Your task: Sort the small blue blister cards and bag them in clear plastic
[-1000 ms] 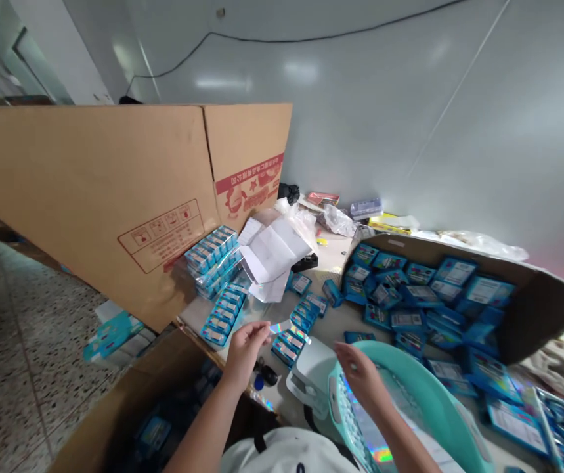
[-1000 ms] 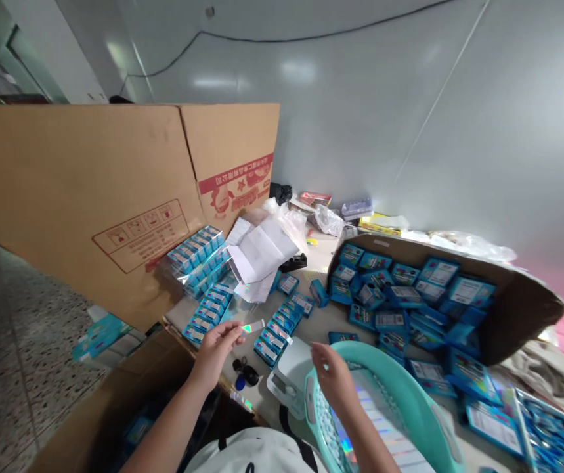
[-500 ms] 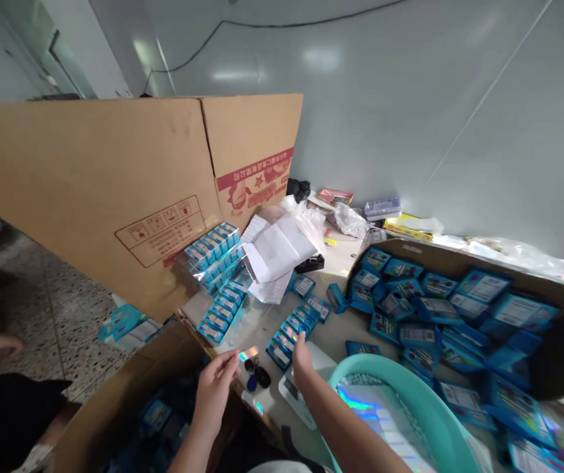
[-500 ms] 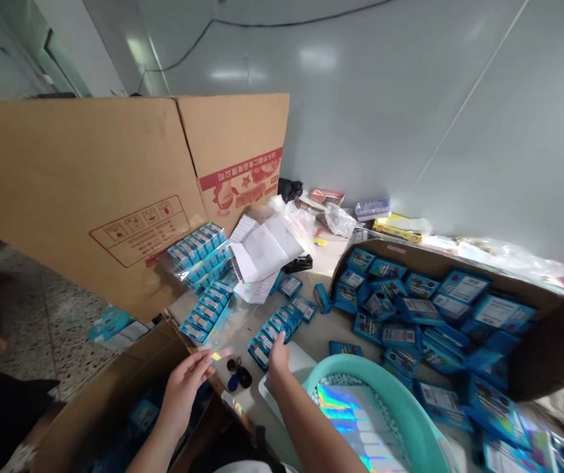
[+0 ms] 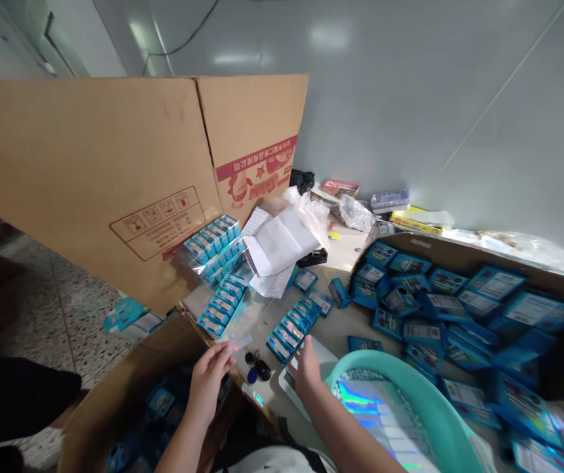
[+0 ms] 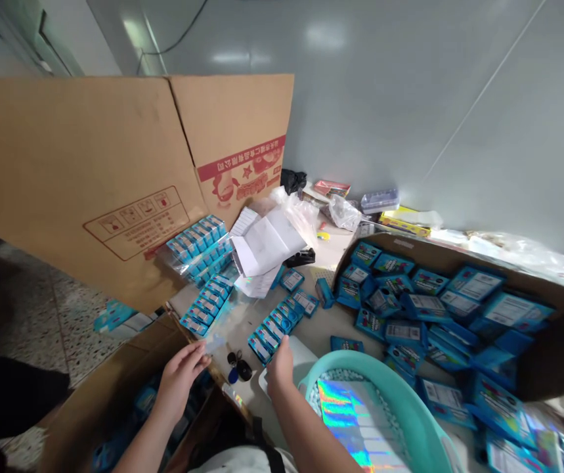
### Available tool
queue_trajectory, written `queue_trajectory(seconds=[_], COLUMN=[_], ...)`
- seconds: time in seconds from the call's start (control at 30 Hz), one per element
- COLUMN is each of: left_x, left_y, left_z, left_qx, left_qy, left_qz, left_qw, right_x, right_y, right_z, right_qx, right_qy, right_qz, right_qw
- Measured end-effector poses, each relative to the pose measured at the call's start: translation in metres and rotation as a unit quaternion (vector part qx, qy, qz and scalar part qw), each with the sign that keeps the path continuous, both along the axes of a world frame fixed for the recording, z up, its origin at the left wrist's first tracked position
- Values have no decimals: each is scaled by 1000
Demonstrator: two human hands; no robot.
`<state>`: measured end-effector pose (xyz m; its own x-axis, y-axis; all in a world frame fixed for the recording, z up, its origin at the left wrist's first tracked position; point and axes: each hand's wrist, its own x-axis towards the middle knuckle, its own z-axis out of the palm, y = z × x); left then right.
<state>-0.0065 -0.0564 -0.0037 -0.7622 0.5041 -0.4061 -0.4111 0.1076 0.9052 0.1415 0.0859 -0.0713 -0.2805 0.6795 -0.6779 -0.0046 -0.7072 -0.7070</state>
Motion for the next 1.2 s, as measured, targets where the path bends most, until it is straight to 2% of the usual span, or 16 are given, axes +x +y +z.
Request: queue_trajectory(seconds=[0.13, 0.23, 0.3, 0.37, 0.43, 0.5, 0.6, 0.7, 0.83, 0.97, 1.1, 1.2], left_x=[-11, -19, -22, -23, -20, -15, -8, -5, -9, -16, -18, -16], left_y=[14, 27, 37, 49, 63, 78, 100, 124, 158, 188, 208, 221], left_z=[2, 1, 0, -2, -3, -2, -3, -12, -33, -50, -58, -63], left_qx=[12, 5, -10, -21, -17, 5, 34, 44, 46, 20, -17, -49], left_qy=[-7, 19, 48, 70, 88, 97, 93, 83, 75, 72, 70, 108], left_qz=[-25, -86, -149, -224, -301, -365, -427, -464, -495, -508, -546, -559], left_qw=[1000, 996, 988, 972, 949, 926, 899, 881, 864, 858, 835, 821], right_x=[4, 5, 5, 4, 3, 4, 9, 13, 16, 19, 23, 26], right_y=[-14, -25, -29, -28, -20, -7, 12, 28, 51, 71, 81, 82], right_z=[11, 31, 47, 59, 66, 67, 62, 53, 36, 18, -1, -15], right_qx=[-150, -190, -138, -24, 81, 107, 96, 131, 157, 184, 209, 219], right_qy=[3, 61, 133, 162, 119, 89, 105, 77, 15, -47, -111, -149], right_qz=[4, 4, 0, -14, -36, -25, 5, -38, -81, -96, -99, -94], right_qw=[989, 980, 981, 986, 989, 990, 990, 988, 984, 977, 966, 960])
